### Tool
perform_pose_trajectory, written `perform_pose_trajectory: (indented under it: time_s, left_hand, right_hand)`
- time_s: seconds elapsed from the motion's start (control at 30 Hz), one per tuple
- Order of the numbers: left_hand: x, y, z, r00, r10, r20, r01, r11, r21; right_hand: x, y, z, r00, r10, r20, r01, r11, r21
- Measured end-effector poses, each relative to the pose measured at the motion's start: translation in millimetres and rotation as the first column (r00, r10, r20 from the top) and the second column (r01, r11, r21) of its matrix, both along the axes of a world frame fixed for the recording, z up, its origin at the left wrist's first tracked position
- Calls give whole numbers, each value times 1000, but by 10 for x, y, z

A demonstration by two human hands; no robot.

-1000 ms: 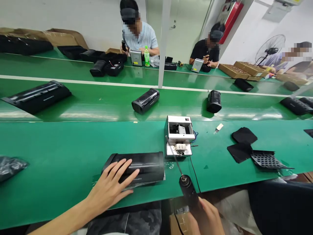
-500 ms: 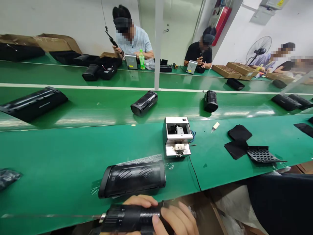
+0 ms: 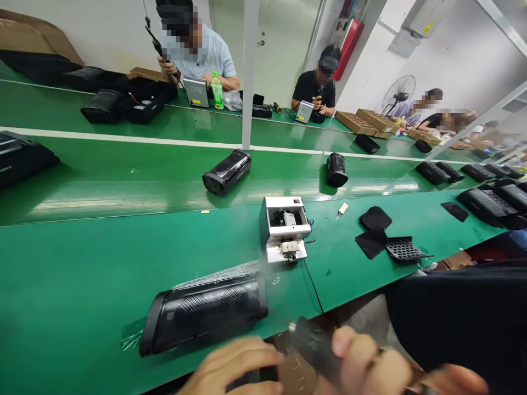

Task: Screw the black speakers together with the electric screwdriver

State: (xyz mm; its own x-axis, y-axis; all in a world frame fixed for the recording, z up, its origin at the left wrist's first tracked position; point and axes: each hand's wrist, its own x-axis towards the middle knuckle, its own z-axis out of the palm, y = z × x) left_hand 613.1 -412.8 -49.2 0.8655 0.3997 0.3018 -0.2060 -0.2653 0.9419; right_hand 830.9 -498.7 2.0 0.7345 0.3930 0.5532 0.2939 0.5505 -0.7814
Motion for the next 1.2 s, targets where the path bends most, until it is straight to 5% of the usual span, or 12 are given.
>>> perform_pose_trajectory:
  time_s: [0.07, 0.13, 0.2, 0.3, 0.47, 0.6, 0.77, 0.93, 1.07, 1.2]
  left_hand:
    - [-215, 236, 19, 966, 193, -173, -125, 931, 342]
    - [-352, 459, 20, 825, 412, -387, -106, 785, 610]
    - [-394, 619, 1, 677, 494, -546, 14, 732, 681]
    - [-386, 714, -44, 595, 509, -623, 119, 710, 694]
    - [-461, 699, -117, 631, 520, -576, 147, 649, 747]
    - [-509, 686, -171, 666, 541, -514, 86, 629, 773]
    - [-463, 642, -122, 680, 539, -497, 85, 615, 784]
    - [-420, 622, -34, 655, 531, -538, 113, 635, 764]
    - [-414, 615, -50, 655, 528, -541, 102, 648, 755]
    - [-418, 611, -58, 660, 524, -538, 76, 666, 742]
  right_hand:
    - [190, 267, 380, 994, -12, 110, 8, 999, 40]
    - [310, 618, 671, 987, 13, 162, -18, 999, 29]
    - [345, 964, 815, 983, 60, 176, -63, 998, 14]
    - [297, 1336, 823, 975, 118, 186, -131, 990, 60]
    - [262, 1629, 683, 953, 171, 252, -181, 983, 14]
    - [311, 1627, 628, 927, 290, 236, -274, 956, -101]
    - [188, 1327, 826, 888, 448, 103, -437, 892, -115]
    - [-80, 1267, 1097, 744, 655, 134, -629, 754, -191]
    - [-188, 1432, 1145, 746, 657, 109, -645, 754, -126]
    - [-186, 1473, 1132, 743, 654, 139, -624, 753, -210]
